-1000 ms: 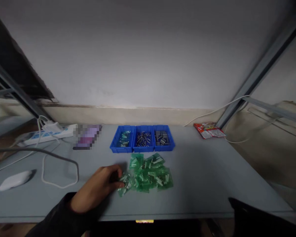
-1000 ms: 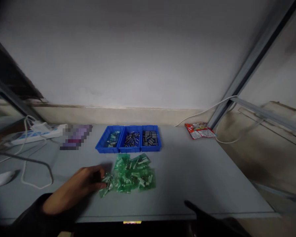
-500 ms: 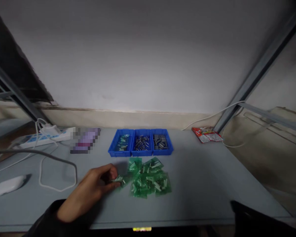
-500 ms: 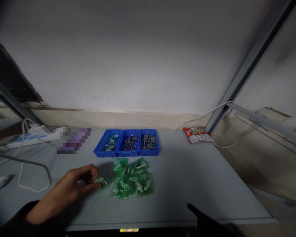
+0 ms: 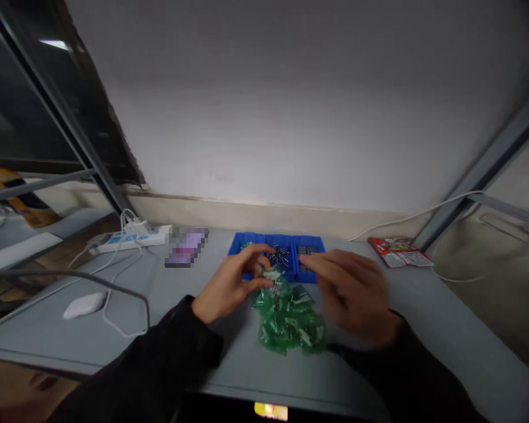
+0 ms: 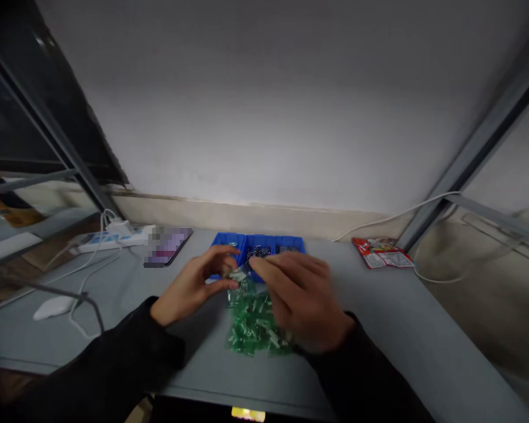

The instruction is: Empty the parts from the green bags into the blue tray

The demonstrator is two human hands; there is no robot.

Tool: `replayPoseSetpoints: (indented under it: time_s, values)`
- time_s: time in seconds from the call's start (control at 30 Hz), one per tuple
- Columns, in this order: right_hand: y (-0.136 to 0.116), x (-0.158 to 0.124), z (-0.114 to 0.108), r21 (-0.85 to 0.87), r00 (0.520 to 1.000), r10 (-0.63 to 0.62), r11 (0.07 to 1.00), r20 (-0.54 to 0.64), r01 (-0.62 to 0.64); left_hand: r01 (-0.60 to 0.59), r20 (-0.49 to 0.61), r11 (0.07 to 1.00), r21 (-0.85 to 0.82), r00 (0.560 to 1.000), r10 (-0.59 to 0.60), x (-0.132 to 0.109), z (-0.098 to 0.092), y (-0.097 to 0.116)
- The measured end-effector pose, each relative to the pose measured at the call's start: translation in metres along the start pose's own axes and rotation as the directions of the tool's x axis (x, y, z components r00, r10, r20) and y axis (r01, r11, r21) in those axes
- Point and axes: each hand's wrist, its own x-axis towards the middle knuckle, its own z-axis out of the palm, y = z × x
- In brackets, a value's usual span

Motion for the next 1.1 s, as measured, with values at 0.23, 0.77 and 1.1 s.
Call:
replayPoseSetpoints:
  time_s: [0.23, 0.77, 1.1]
  values:
    - [0.065, -0.008, 0.059, -0.266, 0.988, -0.078, 0.958, 0.131, 0.110, -0.180, -0.037, 0.982, 0.050, 0.983, 0.182, 0.052, 0.005, -0.040]
    - [0.060, -0.035, 0.071, -0.086, 0.992, 0.070, 0.994, 0.105, -0.061, -0.317, 0.076, 0.874, 0.370, 0.947, 0.311, 0.033, 0.034, -0.070]
    - [0.063, -0.043, 0.073, -0.039, 0.988, 0.151, 0.987, -0.036, -0.153, -0.294, 0.435, 0.766, 0.572, 0.900, 0.021, 0.022, 0.031, -0.066]
